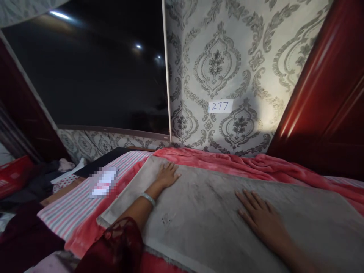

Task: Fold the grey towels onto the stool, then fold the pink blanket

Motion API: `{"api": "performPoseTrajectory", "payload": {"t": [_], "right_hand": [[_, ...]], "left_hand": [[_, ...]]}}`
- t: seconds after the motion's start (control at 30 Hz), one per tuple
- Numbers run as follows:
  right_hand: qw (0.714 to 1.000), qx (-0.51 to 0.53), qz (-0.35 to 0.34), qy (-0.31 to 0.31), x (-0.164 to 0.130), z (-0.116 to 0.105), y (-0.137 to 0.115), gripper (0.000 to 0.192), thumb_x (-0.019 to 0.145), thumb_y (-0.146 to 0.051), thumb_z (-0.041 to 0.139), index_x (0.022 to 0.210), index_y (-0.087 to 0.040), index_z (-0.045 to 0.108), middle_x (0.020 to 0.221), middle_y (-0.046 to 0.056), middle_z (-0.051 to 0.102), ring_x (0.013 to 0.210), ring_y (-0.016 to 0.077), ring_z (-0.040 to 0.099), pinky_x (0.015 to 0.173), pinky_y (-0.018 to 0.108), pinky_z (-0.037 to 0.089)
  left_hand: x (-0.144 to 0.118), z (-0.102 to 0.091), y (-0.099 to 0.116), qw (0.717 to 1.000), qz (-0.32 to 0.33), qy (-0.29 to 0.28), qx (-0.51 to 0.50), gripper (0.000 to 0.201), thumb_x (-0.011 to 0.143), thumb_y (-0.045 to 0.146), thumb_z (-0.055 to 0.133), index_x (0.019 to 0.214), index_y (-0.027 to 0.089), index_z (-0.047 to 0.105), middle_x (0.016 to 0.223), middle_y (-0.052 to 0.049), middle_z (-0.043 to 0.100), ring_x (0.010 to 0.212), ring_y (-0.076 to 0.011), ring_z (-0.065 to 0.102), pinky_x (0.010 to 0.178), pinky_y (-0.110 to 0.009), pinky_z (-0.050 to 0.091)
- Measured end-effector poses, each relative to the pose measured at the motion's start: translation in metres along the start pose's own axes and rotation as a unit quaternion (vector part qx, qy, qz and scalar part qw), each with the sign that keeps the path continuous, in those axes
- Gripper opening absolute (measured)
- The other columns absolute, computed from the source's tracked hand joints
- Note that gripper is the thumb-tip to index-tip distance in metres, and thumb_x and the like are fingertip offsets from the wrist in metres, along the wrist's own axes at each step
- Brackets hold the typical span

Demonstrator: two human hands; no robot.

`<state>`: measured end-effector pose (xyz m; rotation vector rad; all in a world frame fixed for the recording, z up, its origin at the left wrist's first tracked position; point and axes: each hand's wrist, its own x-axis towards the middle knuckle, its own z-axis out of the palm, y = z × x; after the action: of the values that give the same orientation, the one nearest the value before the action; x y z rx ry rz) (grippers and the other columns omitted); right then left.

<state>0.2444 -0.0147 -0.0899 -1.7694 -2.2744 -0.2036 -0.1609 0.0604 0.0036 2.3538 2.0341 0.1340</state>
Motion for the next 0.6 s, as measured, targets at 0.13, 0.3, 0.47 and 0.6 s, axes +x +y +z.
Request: {"api": "performPoseTrajectory", "payload": {"t": [0.13, 0.3, 0.47, 0.6], "right_hand": [[1.000, 0.003, 0.001, -0.001, 0.000, -0.001, -0.001, 0.069, 0.098, -0.068, 0.030, 0.157, -0.036, 0.047, 0.167, 0.003, 0.036, 0.154, 0.0355, 0.031, 0.120, 0.064, 0.031], [0.999, 0.003, 0.015, -0.041, 0.002, -0.017, -0.010, 0.065, 0.101, -0.062, 0.034, 0.160, -0.036, 0.041, 0.169, 0.003, 0.032, 0.155, 0.0346, 0.029, 0.122, 0.062, 0.028], [0.996, 0.016, 0.035, -0.083, 0.006, -0.048, -0.026, 0.060, 0.105, -0.052, 0.039, 0.161, -0.034, 0.037, 0.170, 0.006, 0.030, 0.156, 0.0332, 0.026, 0.124, 0.060, 0.023], [0.994, 0.049, 0.041, -0.093, 0.007, -0.066, -0.030, 0.061, 0.105, -0.053, 0.040, 0.162, -0.033, 0.036, 0.171, 0.008, 0.027, 0.157, 0.0334, 0.023, 0.125, 0.060, 0.019]], "left_hand": [[-0.001, -0.014, -0.044, 0.995, -0.097, 0.024, 0.008, 0.063, 0.104, 0.046, 0.040, 0.161, 0.021, 0.038, 0.171, -0.011, 0.027, 0.159, -0.0364, 0.020, 0.129, -0.059, 0.013], [-0.006, -0.018, -0.074, 0.985, -0.167, 0.042, 0.010, 0.064, 0.105, 0.042, 0.035, 0.161, 0.011, 0.036, 0.169, -0.019, 0.031, 0.155, -0.0396, 0.029, 0.127, -0.057, 0.024], [-0.001, -0.029, -0.068, 0.985, -0.168, 0.025, 0.013, 0.064, 0.104, 0.042, 0.035, 0.159, 0.010, 0.040, 0.167, -0.018, 0.036, 0.155, -0.0375, 0.031, 0.127, -0.054, 0.026], [0.008, -0.031, -0.054, 0.989, -0.122, 0.071, 0.032, 0.066, 0.102, 0.045, 0.034, 0.157, 0.010, 0.042, 0.166, -0.020, 0.037, 0.158, -0.0381, 0.023, 0.125, -0.065, 0.020]]}}
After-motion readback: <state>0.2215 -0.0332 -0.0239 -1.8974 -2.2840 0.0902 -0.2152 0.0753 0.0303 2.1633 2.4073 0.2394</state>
